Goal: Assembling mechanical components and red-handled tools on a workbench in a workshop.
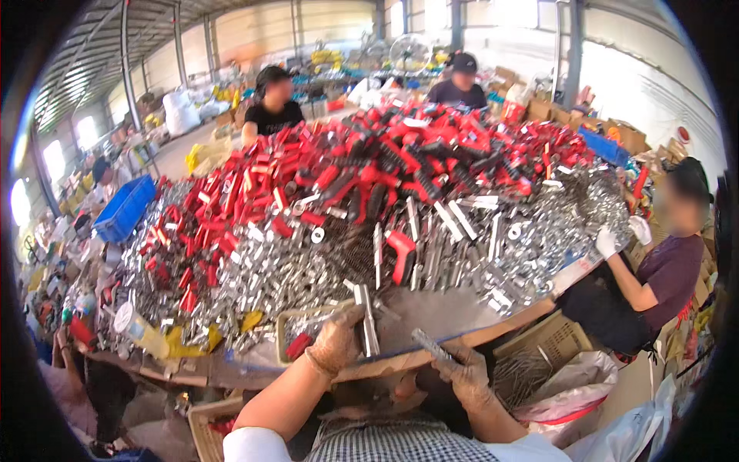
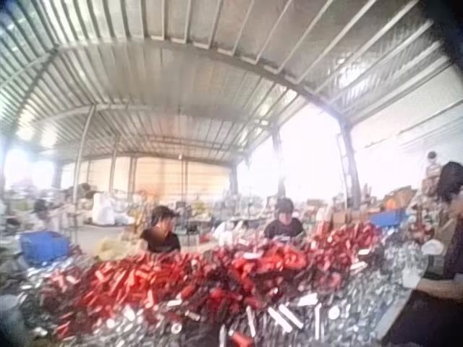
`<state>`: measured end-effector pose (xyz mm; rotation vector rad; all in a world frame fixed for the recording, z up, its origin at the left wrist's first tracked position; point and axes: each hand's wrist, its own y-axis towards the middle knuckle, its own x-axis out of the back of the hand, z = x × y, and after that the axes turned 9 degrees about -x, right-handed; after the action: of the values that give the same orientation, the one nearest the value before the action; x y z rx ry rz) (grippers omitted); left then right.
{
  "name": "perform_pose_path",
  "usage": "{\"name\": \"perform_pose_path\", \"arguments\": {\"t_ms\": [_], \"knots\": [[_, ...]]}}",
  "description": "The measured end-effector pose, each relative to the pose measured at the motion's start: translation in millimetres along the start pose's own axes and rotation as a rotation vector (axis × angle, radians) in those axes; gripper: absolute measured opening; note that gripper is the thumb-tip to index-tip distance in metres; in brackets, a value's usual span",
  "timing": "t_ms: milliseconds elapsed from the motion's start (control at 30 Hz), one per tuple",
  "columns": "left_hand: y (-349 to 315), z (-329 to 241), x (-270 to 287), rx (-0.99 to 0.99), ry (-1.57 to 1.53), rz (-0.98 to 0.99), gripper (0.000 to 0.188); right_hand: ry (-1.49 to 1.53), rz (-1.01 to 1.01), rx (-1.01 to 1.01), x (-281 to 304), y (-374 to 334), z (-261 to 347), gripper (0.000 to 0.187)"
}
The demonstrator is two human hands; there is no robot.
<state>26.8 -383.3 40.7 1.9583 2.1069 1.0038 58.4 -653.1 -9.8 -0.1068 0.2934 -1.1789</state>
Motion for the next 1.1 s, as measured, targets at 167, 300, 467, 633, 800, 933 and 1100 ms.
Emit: {"name": "perform_pose_path", "arguments": {"t_ms": [167,300,467,633,800,933,1100], "knots": [[-19,-20,22,0.463,-0.973,-0.548,0.026,-0.033,0.281,0.02,-40,2,15,0.032],[-49,-22,40,0.478,-0.87,-0.631,0.063,-0.08,0.337,0.053,-52,0,9,0.026],[-77,-5,46,0.359,-0.618,-0.708,0.076,-0.292,0.31,0.177,-60,7,-8,0.032],[-82,-11,55,0.433,-0.609,-0.833,0.05,-0.654,0.264,0.379,-60,4,-5,0.038],[-85,-19,42,0.599,-0.48,-0.782,0.037,-0.809,0.222,0.497,-75,3,14,0.03],[-89,-27,44,0.628,-0.586,-0.813,0.027,-0.682,0.243,0.351,-72,5,17,0.031],[-106,-37,41,0.625,-0.701,-0.824,0.031,-0.704,0.293,0.251,-66,5,17,0.036]]}}
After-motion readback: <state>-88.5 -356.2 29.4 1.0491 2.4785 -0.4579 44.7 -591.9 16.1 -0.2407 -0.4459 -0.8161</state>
